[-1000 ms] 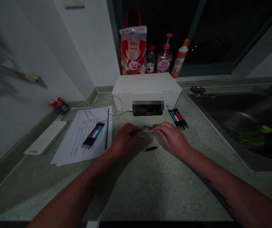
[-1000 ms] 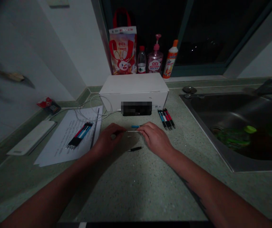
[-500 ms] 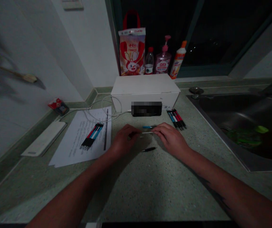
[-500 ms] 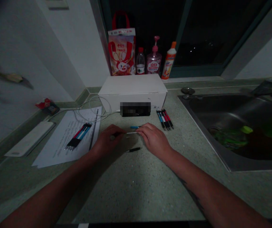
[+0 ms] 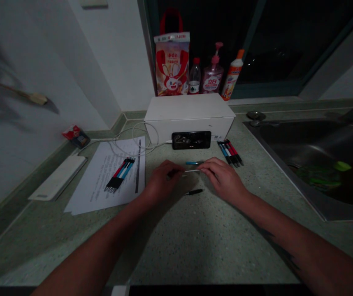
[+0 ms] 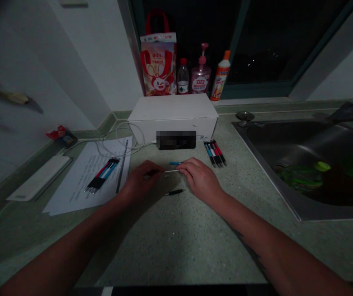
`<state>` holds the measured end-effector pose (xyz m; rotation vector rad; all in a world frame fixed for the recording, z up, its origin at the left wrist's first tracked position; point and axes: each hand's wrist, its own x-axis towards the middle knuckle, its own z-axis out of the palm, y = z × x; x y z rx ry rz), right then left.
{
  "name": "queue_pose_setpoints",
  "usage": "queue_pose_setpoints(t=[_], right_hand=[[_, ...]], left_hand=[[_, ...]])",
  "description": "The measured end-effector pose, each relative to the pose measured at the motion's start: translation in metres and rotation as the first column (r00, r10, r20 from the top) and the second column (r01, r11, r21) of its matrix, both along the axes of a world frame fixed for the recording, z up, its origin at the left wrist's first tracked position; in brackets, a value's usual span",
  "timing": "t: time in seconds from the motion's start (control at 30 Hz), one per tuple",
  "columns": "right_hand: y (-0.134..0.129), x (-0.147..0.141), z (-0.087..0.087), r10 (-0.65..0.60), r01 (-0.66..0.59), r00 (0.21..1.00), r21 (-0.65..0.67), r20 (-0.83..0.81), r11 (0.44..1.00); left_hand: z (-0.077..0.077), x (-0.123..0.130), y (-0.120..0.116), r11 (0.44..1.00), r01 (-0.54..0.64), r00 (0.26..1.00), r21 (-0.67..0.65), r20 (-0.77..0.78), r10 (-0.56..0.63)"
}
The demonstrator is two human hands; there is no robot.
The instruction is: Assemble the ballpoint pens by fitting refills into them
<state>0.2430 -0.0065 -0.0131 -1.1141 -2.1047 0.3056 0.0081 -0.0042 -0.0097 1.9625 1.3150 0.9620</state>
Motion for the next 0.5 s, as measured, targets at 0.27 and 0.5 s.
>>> queue_pose_setpoints(t=[0.27, 0.5], right_hand=[[-0.004, -0.006, -0.004, 0.08, -0.08, 0.997, -0.035, -0.011, 0.996], [0.001, -0.004, -0.011, 0.088, -0.077, 0.986, -0.083, 0.142, 0.994]], left_hand=[[-0.004, 0.004, -0.002, 0.995, 0.056, 0.998, -0.082, 0.046, -0.052], [-0.01, 0.005, -0.003, 0.995, 0.096, 0.994, 0.021, -0.047, -0.095]])
